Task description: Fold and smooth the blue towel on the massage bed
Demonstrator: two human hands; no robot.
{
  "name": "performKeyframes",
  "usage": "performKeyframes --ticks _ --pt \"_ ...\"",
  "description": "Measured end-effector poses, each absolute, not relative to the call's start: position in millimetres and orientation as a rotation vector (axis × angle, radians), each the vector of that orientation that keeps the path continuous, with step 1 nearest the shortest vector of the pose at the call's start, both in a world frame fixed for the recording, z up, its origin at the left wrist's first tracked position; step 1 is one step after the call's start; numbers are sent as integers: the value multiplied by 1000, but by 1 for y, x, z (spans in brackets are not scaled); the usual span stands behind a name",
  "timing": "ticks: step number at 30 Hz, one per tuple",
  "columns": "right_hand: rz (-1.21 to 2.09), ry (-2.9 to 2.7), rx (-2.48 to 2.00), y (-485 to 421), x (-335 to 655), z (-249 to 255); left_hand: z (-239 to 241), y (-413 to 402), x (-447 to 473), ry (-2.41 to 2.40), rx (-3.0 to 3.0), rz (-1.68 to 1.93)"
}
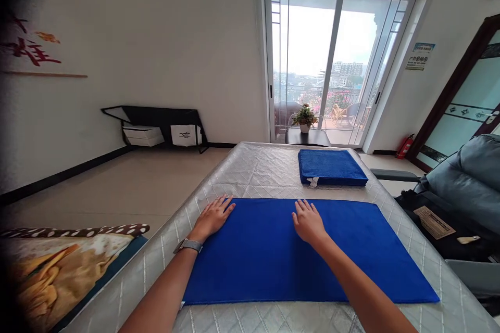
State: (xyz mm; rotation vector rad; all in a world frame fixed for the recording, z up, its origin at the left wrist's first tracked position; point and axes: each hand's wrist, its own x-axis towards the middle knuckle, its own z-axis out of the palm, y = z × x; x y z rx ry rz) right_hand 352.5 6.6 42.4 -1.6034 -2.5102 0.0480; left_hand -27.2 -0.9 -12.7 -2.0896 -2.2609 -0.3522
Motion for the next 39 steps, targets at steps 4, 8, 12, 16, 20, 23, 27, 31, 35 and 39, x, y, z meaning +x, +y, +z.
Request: performKeyframes --ticks 4,8,12,16,20,23,27,31,35,39 --pt "262 -2641 -1224 -16 257 41 -10 -3 -26 -2241 -2085 -333" --pt "355 -2656 -1063 -20 195 40 -11 -4 -28 -2188 -2095 -336" --pt "402 -2618 -1095 -10 168 33 -13 -3 -29 -2182 -2101 -352" --pt "401 -2590 -1089 -3 167 27 -12 -4 -29 -2186 -2102 -334" --pt "421 -2583 -1122 2 176 25 -10 -6 -27 -2165 -2110 -347" --pt "437 -2571 -1174 8 190 25 -6 -7 -26 -2196 -2107 -331" --pt "420 -2576 -1253 18 219 25 -3 -6 -23 -2270 -2087 -283" --pt "390 -2571 -1344 27 257 24 -5 -6 -24 -2268 -2083 -271" --pt "367 -2535 -1474 39 301 22 -7 -5 -26 -2240 -2090 -281" --pt "308 -2492 -1635 53 352 19 -8 -4 -27 -2245 -2097 -302"
